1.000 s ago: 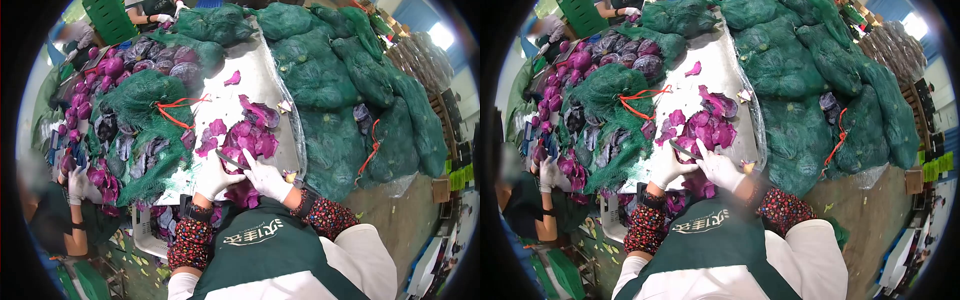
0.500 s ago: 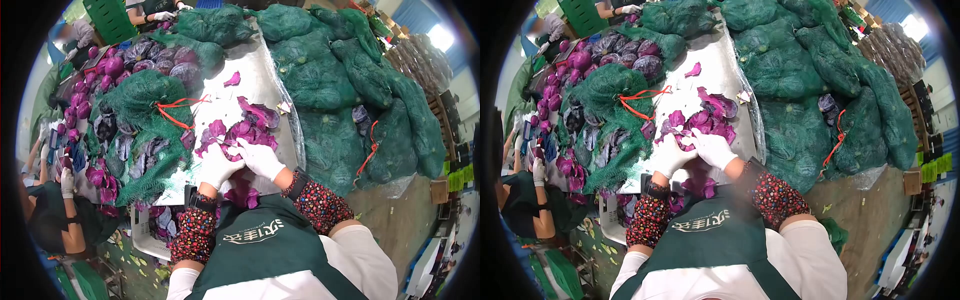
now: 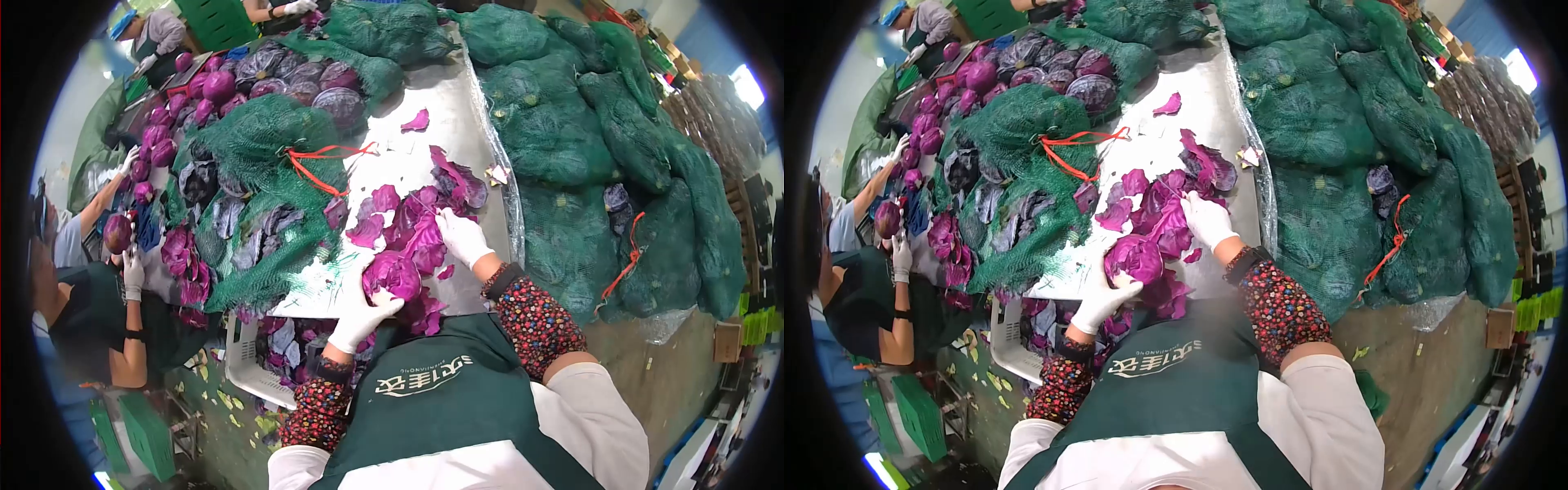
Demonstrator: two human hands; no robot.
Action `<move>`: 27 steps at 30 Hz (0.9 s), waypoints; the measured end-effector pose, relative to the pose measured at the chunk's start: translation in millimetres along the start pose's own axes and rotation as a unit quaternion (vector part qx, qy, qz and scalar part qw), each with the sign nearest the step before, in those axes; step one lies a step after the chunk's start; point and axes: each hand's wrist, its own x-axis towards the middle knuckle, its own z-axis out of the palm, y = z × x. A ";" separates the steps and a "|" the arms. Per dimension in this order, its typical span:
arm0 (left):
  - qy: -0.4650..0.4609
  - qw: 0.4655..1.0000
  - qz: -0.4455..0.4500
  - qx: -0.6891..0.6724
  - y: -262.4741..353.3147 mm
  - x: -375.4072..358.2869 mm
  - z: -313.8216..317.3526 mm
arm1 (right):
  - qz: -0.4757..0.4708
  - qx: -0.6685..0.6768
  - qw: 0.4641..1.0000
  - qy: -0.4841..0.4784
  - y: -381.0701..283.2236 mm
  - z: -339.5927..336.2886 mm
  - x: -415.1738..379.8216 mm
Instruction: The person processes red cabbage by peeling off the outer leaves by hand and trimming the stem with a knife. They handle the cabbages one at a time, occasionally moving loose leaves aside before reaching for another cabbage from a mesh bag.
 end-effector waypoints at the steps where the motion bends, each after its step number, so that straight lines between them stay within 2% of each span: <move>1: 0.022 0.999 -0.007 0.025 2.7 2.2 3.4 | -0.020 0.009 1.000 -0.014 1.8 -1.7 1.2; 4: 0.030 0.999 -0.013 0.031 33.6 15.9 7.2 | -0.067 0.014 0.996 -0.050 -30.0 -47.4 -27.7; 5: 0.063 0.991 0.014 0.116 22.7 17.6 11.6 | -0.089 0.017 0.992 -0.092 -36.3 -62.3 -38.1; 6: 0.065 0.991 0.015 0.113 30.5 20.0 11.1 | -0.118 0.040 0.985 -0.119 -42.0 -73.5 -52.1; 8: 0.011 0.997 0.004 0.077 53.3 26.7 7.1 | -0.155 0.015 0.976 -0.151 -48.7 -93.2 -76.8; 12: -0.012 1.000 0.000 0.003 43.8 31.8 5.7 | -0.185 -0.052 0.971 -0.145 -36.6 -94.6 -98.7; 14: -0.031 0.998 0.015 0.049 39.4 34.0 4.8 | -0.187 -0.064 0.976 -0.096 -36.3 -94.3 -99.9; 18: -0.026 0.998 -0.009 0.051 19.2 41.2 7.6 | -0.228 -0.078 0.968 -0.071 -31.3 -83.5 -86.0; 20: -0.041 0.998 0.025 0.038 21.4 41.9 6.4 | -0.240 -0.141 0.960 -0.005 -16.6 -57.3 -70.6; 21: -0.052 0.986 0.063 0.143 23.7 39.9 7.2 | -0.232 -0.176 0.950 0.107 -16.0 -54.9 -57.8; 22: -0.053 0.986 0.063 0.144 27.0 36.9 9.2 | -0.172 -0.166 0.970 0.050 -10.5 -58.9 -50.2; 24: -0.040 0.972 0.035 0.231 44.2 34.1 8.0 | -0.185 -0.006 0.983 0.013 -33.2 -72.4 -45.5; 26: -0.067 0.973 0.013 0.220 44.7 35.7 7.2 | -0.092 0.079 0.990 -0.068 -77.0 -90.1 -60.8; 27: -0.049 0.971 0.036 0.232 38.9 36.7 11.0 | -0.126 -0.010 0.991 -0.051 -80.7 -78.0 -59.1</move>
